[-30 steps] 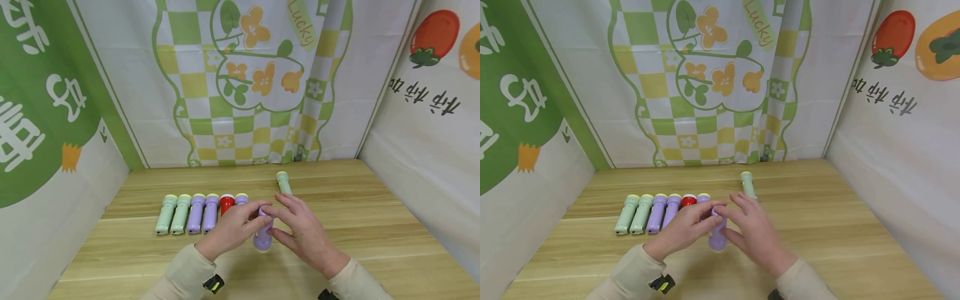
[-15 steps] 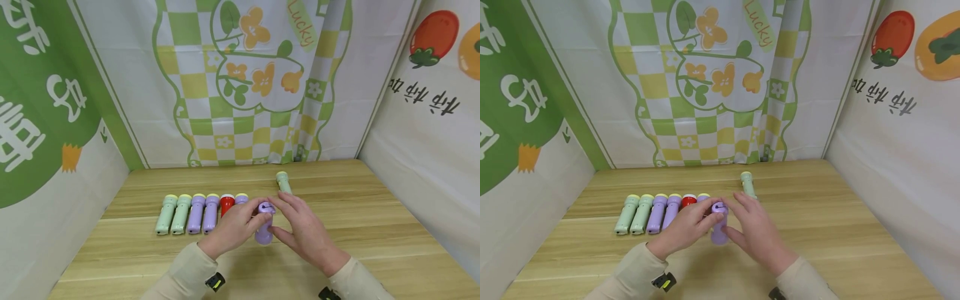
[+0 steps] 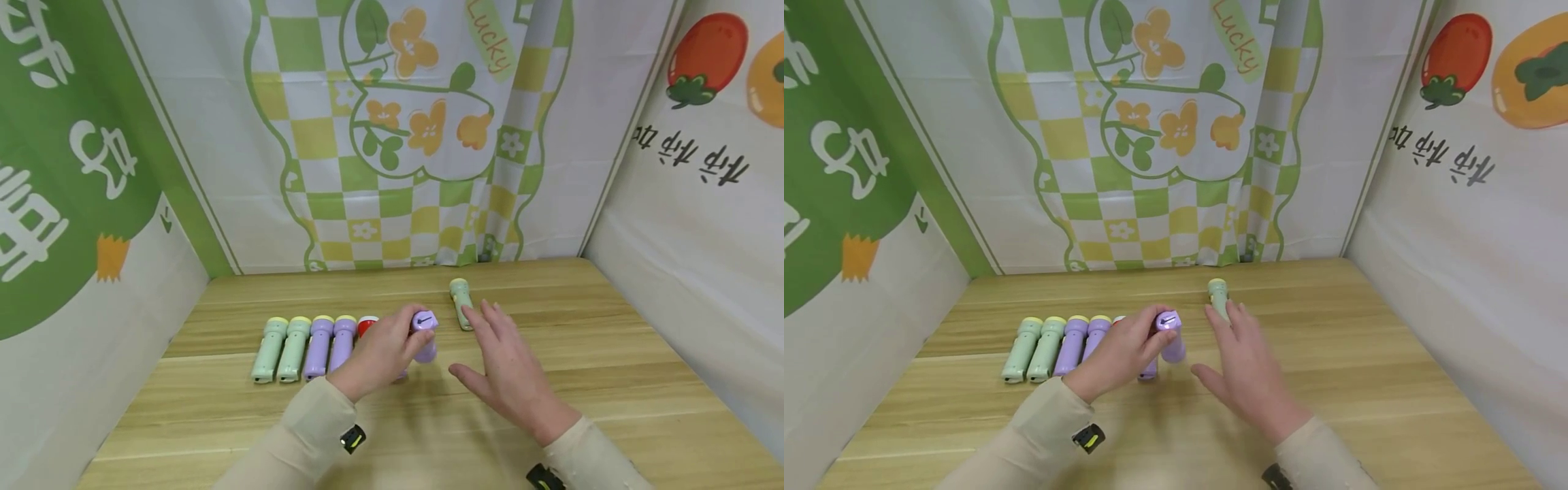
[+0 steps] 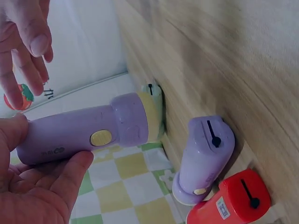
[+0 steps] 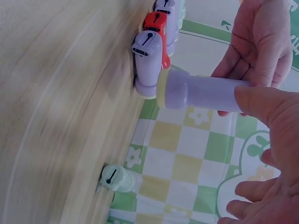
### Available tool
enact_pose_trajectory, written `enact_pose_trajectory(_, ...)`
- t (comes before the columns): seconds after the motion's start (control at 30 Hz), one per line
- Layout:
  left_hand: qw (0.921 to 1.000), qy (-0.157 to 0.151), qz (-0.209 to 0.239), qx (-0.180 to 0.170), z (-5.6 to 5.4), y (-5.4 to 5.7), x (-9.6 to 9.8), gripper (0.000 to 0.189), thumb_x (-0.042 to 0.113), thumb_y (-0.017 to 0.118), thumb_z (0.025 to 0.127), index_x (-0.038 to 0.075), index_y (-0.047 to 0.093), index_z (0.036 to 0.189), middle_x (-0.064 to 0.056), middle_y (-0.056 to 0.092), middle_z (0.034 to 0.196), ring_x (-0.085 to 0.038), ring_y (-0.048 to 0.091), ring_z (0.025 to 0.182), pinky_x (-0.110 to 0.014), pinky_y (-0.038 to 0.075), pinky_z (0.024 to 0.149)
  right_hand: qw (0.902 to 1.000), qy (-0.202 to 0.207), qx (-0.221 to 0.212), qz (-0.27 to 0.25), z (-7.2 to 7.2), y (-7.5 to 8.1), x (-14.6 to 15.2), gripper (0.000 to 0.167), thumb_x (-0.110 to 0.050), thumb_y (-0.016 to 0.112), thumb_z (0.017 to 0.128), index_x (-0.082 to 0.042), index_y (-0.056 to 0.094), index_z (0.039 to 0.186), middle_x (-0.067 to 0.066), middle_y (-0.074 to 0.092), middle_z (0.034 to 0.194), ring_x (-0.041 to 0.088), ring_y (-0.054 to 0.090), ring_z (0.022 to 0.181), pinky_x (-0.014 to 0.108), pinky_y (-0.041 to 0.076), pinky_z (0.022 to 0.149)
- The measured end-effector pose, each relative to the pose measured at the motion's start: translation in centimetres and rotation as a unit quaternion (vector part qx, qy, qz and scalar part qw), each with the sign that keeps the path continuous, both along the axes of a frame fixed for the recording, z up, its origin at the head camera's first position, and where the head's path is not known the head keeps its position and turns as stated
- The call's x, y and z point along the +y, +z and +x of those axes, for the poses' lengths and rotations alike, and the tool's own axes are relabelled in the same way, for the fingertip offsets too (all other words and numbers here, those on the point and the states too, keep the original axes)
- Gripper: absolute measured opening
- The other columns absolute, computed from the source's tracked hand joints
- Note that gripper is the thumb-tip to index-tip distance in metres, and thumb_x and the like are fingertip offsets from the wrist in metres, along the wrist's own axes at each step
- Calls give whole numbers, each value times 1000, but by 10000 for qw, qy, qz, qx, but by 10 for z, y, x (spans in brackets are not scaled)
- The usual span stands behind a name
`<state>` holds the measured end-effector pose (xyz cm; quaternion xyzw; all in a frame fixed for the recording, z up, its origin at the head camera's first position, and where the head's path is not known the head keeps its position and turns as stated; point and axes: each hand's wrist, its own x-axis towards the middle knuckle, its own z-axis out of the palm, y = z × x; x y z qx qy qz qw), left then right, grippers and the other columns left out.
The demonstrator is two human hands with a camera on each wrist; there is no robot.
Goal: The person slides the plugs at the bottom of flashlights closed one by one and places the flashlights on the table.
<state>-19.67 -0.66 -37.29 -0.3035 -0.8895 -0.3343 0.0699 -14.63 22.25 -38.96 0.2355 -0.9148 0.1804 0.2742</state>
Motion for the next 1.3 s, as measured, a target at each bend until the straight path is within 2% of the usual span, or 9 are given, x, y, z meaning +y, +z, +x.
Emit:
enact_pose_trajectory(0.23,9975,97,-608,336,-8,-2,14,35,26,61,106,6,56,134,-5,68,102,-20,64,83,-39,56,77,9994,-216,-249,56,1,1,4,94,-36,91,80,0,44,153,41,41,152,59,39,143,70,36,114)
enact_pose_trajectory(0.43,9915,-13,-1119,671,-12,-14,26,32,25,63,105,6,55,129,-4,65,98,-18,61,77,-33,56,74,9995,-219,-210,-12,2,0,7,98,-34,93,77,-2,42,155,41,41,151,59,39,143,70,35,115)
enact_pose_trajectory(0.57,9839,-246,-1420,1053,-12,-22,32,28,22,64,104,3,55,123,-6,66,97,-19,61,78,-32,58,75,9996,-240,-113,-27,2,-2,8,100,-33,94,75,-3,42,155,41,43,150,59,40,142,69,36,114)
enact_pose_trajectory(0.73,9705,-516,-1716,1612,-11,-33,35,25,19,66,103,2,55,119,-6,67,95,-20,65,83,-32,58,78,9997,-245,-76,16,3,-2,10,101,-33,95,74,-3,42,155,41,42,151,59,41,141,69,36,114)
enact_pose_trajectory(0.93,9661,-582,-1917,1631,-9,-38,36,21,19,67,103,6,56,115,-3,66,99,-18,65,88,-30,58,82,9994,-283,-202,28,2,-3,10,101,-33,95,74,-1,42,154,39,41,153,58,39,143,68,34,116)
enact_pose_trajectory(1.1,9597,-639,-2038,1828,-8,-44,38,16,10,68,100,5,60,113,-5,67,101,-17,65,93,-29,58,87,9991,-287,-314,56,2,-2,9,102,-34,94,75,-1,41,155,38,40,155,58,37,144,67,33,117)
enact_pose_trajectory(1.23,9524,-577,-2180,2050,-9,-50,38,16,7,68,98,5,65,114,-6,67,103,-18,65,96,-29,58,87,9983,-321,-458,134,3,-2,10,105,-35,95,74,-3,39,157,38,38,156,59,35,145,68,31,118)
enact_pose_trajectory(1.3,9463,-549,-2335,2167,-9,-52,38,17,6,68,97,5,68,114,-6,67,104,-19,65,96,-29,58,86,9978,-362,-530,189,3,-2,10,108,-36,96,72,-4,39,158,38,37,157,59,34,145,69,31,118)
